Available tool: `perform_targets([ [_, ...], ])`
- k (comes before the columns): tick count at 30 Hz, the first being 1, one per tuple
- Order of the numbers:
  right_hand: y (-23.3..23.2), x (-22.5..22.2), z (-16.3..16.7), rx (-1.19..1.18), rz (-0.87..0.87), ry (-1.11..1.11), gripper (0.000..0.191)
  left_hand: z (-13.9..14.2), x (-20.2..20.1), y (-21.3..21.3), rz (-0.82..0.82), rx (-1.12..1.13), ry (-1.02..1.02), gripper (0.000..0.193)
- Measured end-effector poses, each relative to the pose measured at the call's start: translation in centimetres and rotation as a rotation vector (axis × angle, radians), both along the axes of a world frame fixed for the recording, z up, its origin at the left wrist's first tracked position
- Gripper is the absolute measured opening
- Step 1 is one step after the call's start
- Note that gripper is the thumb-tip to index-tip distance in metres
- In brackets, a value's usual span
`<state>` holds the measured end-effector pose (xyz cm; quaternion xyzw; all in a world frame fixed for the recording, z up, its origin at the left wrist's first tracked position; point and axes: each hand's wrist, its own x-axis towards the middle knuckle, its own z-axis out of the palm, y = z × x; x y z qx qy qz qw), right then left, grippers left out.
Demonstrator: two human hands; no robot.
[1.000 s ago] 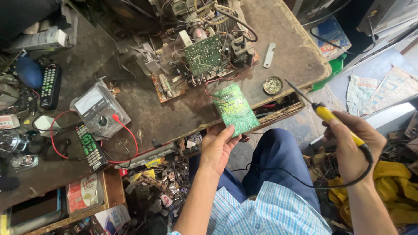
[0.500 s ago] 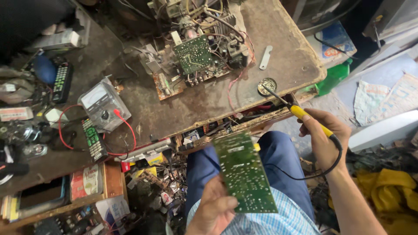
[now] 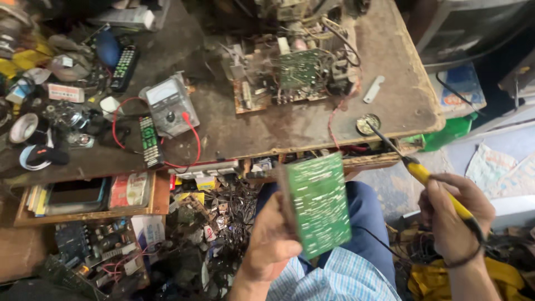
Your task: The person sits at a cluttered repair workbench holding a green circuit board in one hand and a soldering iron in the other, soldering joints on the board's underside. They reposition and turn the board repeatedly to reach different joints, briefly handle a small component module, and continue soldering across the board.
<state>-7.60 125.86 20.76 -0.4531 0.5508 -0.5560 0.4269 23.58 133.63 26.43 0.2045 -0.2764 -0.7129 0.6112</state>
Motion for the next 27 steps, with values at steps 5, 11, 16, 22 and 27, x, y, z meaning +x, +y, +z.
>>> perform_targets([
  [5, 1.2, 3.3, 1.4, -0.174, 0.192, -0.392, 0.052, 0.5, 1.9, -1.9, -0.078, -0.044, 0.132, 0.066],
  [11, 4.1, 8.9, 3.5, -0.173, 0.293, -0.768, 0.049, -0.1, 7.1, -2.3, -0.116, -0.104, -0.296, 0.047],
  [16, 6.0, 13.7, 4.2, 0.02, 0.012, -0.334, 0.049, -0.9, 12.3, -3.5, 0.277, -0.831, -0.998, 0.041],
  [22, 4.6, 18.9, 4.8, 0.079, 0.034, -0.517, 0.048, -1.0, 14.5, -4.7, 0.23, -0.816, -0.941, 0.045],
  [27, 3.5, 21.3, 5.8, 0.155, 0.028, -0.374, 0.038, -1.0, 12.6, -2.9, -0.074, -0.096, -0.296, 0.046],
])
